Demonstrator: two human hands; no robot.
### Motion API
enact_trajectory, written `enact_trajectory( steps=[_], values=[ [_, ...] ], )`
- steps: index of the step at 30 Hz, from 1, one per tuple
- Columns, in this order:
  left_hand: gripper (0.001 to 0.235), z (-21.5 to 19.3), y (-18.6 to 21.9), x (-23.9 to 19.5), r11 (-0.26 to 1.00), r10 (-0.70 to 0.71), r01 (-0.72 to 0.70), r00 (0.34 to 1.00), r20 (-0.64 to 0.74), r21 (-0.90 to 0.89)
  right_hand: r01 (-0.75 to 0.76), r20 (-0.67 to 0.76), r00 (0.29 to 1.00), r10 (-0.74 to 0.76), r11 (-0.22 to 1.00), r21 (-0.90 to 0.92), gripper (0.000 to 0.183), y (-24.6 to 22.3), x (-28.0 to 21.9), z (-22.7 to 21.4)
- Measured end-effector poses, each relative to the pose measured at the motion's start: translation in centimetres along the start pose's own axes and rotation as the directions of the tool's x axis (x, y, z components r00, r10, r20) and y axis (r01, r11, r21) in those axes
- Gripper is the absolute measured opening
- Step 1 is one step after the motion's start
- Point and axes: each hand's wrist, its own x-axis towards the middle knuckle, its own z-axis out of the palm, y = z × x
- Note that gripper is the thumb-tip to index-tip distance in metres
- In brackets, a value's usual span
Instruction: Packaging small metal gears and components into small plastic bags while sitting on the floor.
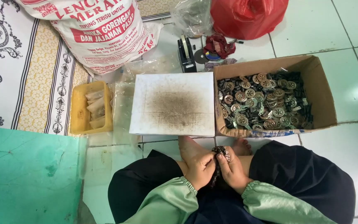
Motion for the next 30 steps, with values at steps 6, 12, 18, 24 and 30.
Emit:
enact_trajectory(
  steps=[6,12,18,24,30],
  values=[
    [0.016,-0.6,0.4,1.0,0.991,0.102,-0.102,0.995,0.009,0.090,-0.086,0.026,0.996,0.085,0.995,0.051,0.022,0.8,1.1,-0.5],
    [0.015,-2.9,3.0,3.7,0.934,0.244,-0.263,0.964,0.104,0.241,-0.285,0.031,0.958,0.285,0.940,0.186,0.026,1.1,2.0,-0.7],
    [0.021,-10.2,0.1,8.3,0.861,0.220,-0.282,0.957,0.191,0.423,-0.215,-0.036,0.974,0.225,0.959,0.187,0.028,-4.2,10.1,-1.3],
    [0.026,-17.0,-7.8,10.6,0.862,0.126,-0.001,0.969,-0.213,0.507,0.024,-0.541,0.833,0.115,0.970,0.243,0.031,-9.8,25.0,-0.8],
    [0.027,-14.7,-6.7,21.5,0.824,0.230,-0.195,0.973,0.001,0.532,0.086,-0.563,0.826,-0.018,0.992,0.095,0.053,-2.1,38.8,-4.1]
  ],
)
